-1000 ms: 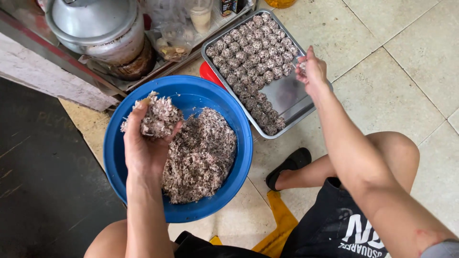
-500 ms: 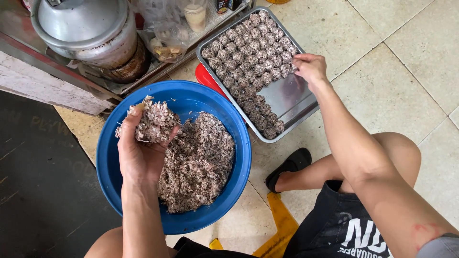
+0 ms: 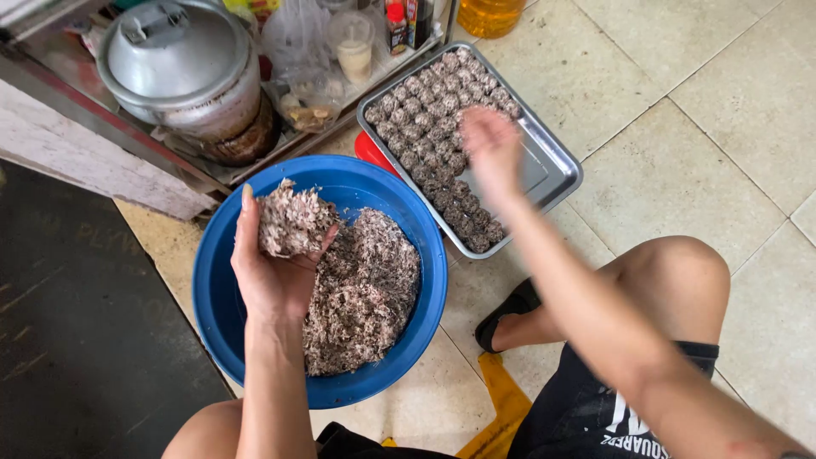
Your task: Manually form balls from a shredded coconut mixture and place them onto a metal tray.
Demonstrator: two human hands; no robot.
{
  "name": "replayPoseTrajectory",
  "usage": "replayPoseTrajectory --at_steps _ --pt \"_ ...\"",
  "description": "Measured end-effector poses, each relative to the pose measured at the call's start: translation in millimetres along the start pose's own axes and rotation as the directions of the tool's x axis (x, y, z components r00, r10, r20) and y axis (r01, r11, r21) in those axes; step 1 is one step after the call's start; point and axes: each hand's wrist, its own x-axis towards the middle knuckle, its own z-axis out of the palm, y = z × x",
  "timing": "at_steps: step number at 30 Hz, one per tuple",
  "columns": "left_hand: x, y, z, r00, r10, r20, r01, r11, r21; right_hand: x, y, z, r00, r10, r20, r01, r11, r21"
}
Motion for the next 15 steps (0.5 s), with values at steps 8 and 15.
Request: replayPoseTrajectory --at_steps 8,15 --pt "6 -40 -21 0.989 0.034 0.146 -0.039 0.999 0.028 -140 -13 120 0.774 0.188 0.605 -0.616 0.448 0.648" --pt "12 -45 -48 0.997 -0.069 -0.016 0.067 0.995 -0.076 -159 -32 118 0.801 -0.017 0.599 -0.517 0.486 0.705"
